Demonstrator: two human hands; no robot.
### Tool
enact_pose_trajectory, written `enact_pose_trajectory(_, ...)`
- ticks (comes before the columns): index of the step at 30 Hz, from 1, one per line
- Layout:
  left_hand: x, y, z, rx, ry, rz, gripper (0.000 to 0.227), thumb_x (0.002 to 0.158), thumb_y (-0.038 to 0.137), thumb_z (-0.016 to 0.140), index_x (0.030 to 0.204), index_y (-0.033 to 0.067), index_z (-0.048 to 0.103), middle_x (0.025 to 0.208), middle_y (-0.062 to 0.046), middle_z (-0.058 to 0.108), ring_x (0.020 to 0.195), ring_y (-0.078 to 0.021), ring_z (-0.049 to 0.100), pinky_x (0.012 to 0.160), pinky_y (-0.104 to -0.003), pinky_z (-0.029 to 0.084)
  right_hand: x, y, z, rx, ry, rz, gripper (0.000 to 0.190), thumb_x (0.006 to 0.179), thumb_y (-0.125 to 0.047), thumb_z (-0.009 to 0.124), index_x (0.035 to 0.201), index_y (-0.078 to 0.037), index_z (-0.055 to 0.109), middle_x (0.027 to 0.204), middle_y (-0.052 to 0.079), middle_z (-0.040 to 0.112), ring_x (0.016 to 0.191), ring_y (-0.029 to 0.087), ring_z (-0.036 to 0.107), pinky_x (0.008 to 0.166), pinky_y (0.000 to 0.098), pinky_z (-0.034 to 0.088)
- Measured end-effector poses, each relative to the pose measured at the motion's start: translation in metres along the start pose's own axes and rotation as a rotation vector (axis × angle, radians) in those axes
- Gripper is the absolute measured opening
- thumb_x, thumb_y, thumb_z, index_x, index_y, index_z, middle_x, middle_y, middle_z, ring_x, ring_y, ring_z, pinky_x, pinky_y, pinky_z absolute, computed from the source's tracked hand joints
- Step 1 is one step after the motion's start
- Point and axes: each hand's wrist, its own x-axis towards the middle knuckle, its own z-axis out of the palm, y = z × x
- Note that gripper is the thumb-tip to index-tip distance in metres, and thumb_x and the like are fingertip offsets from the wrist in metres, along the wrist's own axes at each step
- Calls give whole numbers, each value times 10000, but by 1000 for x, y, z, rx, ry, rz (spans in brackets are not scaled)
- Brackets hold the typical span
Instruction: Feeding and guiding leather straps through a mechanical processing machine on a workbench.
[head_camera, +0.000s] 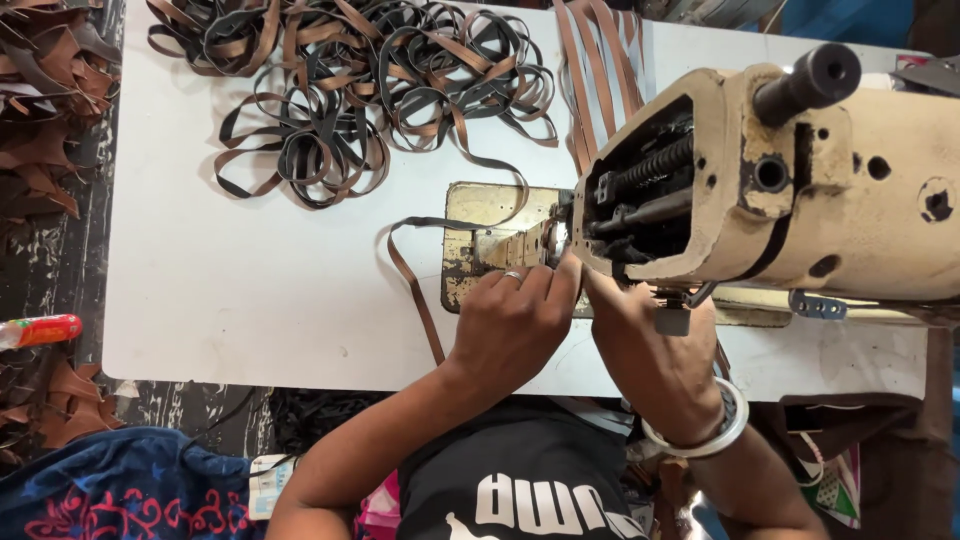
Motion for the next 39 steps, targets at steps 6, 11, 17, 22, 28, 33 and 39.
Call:
enact_pose_trajectory(6,0,1,8,-25,47,32,160,903,55,716,1060,26,723,656,2,566,589,-123,602,502,-288,419,-17,7,8,436,187,143,174,941,-18,716,1099,-86,747,785,97,671,691,258,660,626,360,508)
enact_pose_trajectory(11,-7,2,3,-111,121,70,159,916,107,745,1058,36,751,634,11,539,546,-125,558,487,-297,408,-27,23,32,394,36,182,108,880,-72,741,987,-85,744,787,87,697,677,282,655,605,417,495)
enact_pose_trajectory(17,-3,-4,-7,-87,107,32,184,975,167,744,1059,5,727,651,1,541,557,-133,561,497,-309,406,-16,41,37,184,5,-61,289,891,-106,684,1179,-90,675,1025,78,711,911,263,693,772,424,528)
enact_pose_trajectory(22,3,-2,7,-63,-6,10,169,909,129,715,1037,20,732,617,-10,555,495,-147,555,477,-307,415,0,39,18,215,18,-127,307,917,-112,659,1218,-51,667,1080,102,718,946,267,708,784,380,551)
enact_pose_trajectory(28,9,4,20,-37,-189,-33,97,923,62,684,980,-15,676,577,-10,560,440,-105,553,409,-279,411,-39,26,42,328,97,42,251,886,-16,706,1123,-98,712,847,86,692,752,314,675,682,447,524)
enact_pose_trajectory(33,5,-5,25,-9,-69,86,100,899,79,709,841,28,646,600,-4,566,504,-118,573,468,-292,427,-62,-1,78,593,-96,429,203,922,4,674,1113,-64,659,1056,157,687,949,374,669,812,442,541)
enact_pose_trajectory(39,8,-8,22,-5,-110,83,110,835,85,712,901,4,677,596,-5,548,483,-101,541,429,-275,404,-80,-40,108,915,-201,483,456,811,100,635,1255,-3,622,1319,225,583,1129,444,584,897,470,502)
